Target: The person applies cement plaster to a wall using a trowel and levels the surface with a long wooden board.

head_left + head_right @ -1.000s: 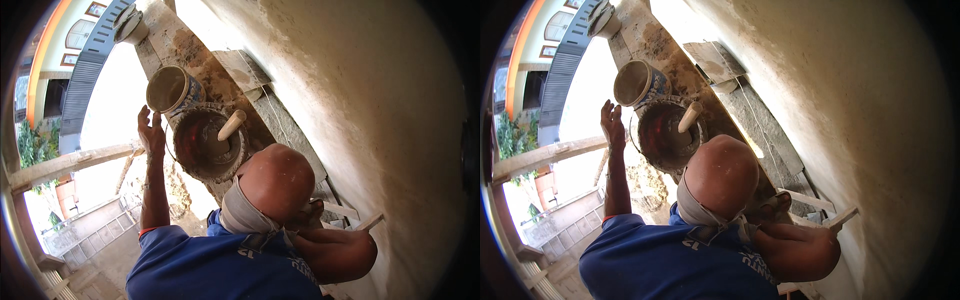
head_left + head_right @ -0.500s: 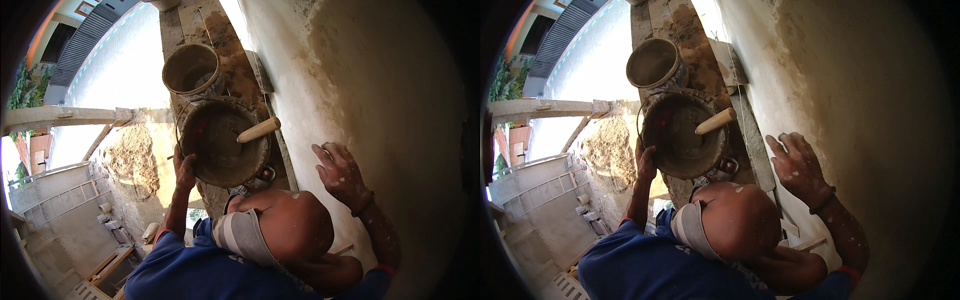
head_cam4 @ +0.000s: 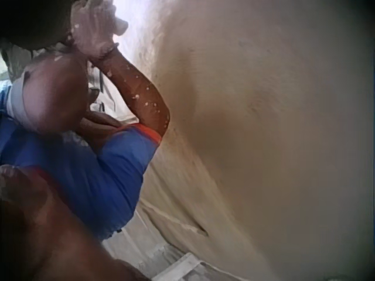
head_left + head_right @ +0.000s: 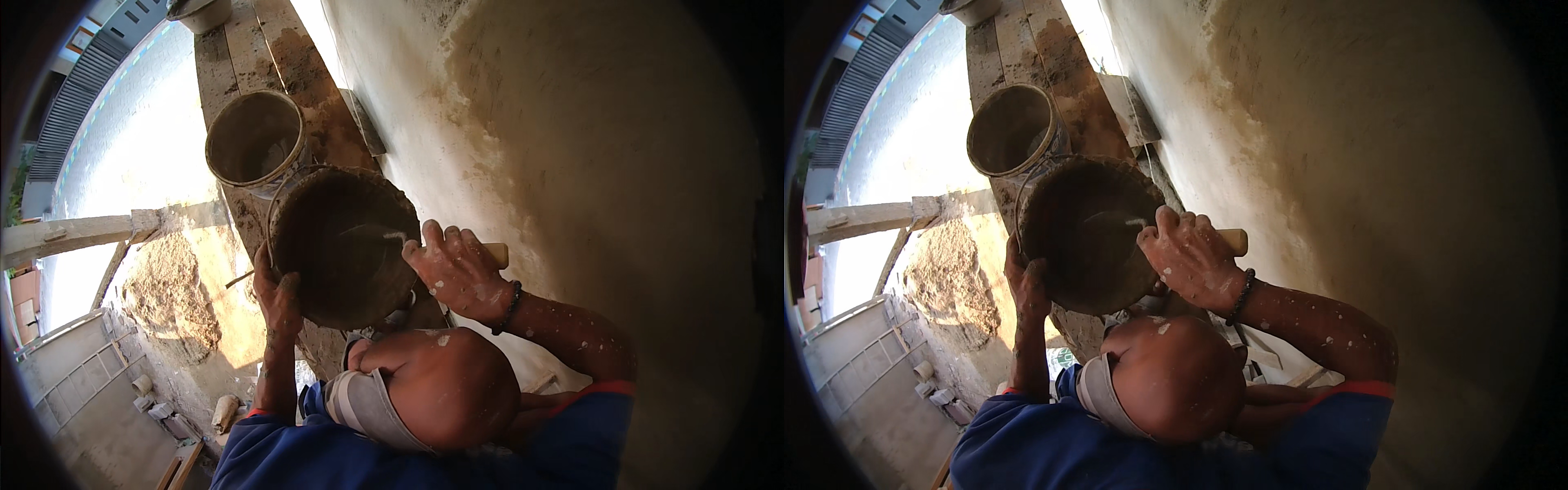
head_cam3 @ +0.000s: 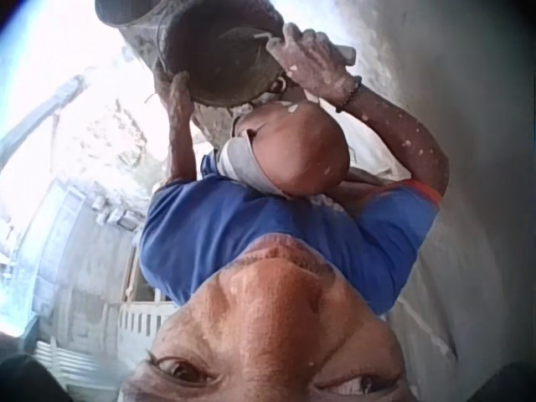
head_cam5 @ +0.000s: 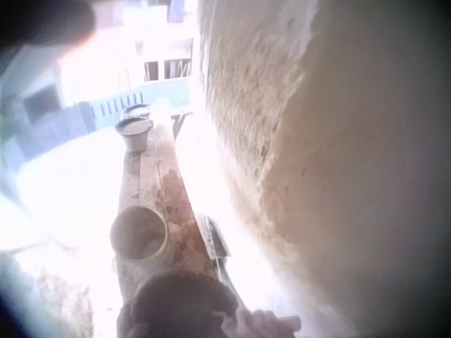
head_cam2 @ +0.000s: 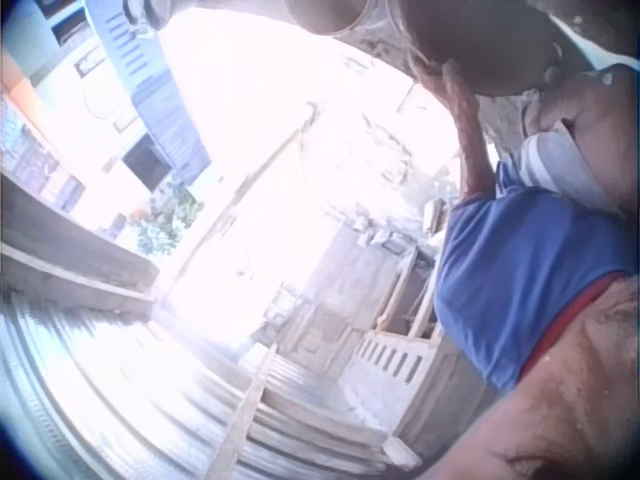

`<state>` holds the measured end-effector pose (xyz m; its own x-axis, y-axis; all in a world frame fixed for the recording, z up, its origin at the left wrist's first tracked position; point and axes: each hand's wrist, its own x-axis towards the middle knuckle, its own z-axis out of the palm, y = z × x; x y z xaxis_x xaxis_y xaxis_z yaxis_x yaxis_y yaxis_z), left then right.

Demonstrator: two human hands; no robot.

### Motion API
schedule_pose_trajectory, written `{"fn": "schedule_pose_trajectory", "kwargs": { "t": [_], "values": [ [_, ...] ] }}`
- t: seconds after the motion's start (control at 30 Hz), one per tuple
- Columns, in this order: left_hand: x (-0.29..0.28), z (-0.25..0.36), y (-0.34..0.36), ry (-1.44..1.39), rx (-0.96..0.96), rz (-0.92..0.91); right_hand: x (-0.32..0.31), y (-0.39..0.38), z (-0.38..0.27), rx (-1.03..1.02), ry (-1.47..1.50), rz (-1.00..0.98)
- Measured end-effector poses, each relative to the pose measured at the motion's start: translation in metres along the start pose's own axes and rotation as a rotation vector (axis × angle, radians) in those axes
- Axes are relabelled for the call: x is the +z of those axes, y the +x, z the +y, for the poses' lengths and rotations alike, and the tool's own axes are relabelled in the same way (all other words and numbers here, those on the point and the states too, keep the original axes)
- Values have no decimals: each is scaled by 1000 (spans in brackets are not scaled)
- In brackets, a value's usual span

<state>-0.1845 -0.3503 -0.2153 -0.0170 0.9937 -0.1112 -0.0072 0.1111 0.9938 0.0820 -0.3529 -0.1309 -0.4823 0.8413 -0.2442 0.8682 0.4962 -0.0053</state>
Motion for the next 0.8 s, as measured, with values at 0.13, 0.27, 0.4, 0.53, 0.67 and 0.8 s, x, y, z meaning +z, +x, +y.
{"fn": "schedule_pose_trajectory", "kwargs": {
  "t": [0.13, 0.27, 0.4, 0.53, 0.67, 0.8],
  "values": [
    [5, 2, 16, -23, -71, -5, -25, 15, 19, -19, -203, 164],
    [7, -3, 31, 61, -3, -117, 15, 31, 3, 8, -280, 173],
    [6, 0, 41, 151, -26, -104, 32, 5, -18, -110, -175, -45],
    [11, 5, 36, 261, -10, -88, 1, -20, 11, -56, -16, 49],
    [22, 13, 37, 250, -16, -86, -2, -15, 27, 51, 165, 118],
    [32, 23, 43, 300, 2, -121, 26, -1, 14, -20, 338, -189]
  ]
}}
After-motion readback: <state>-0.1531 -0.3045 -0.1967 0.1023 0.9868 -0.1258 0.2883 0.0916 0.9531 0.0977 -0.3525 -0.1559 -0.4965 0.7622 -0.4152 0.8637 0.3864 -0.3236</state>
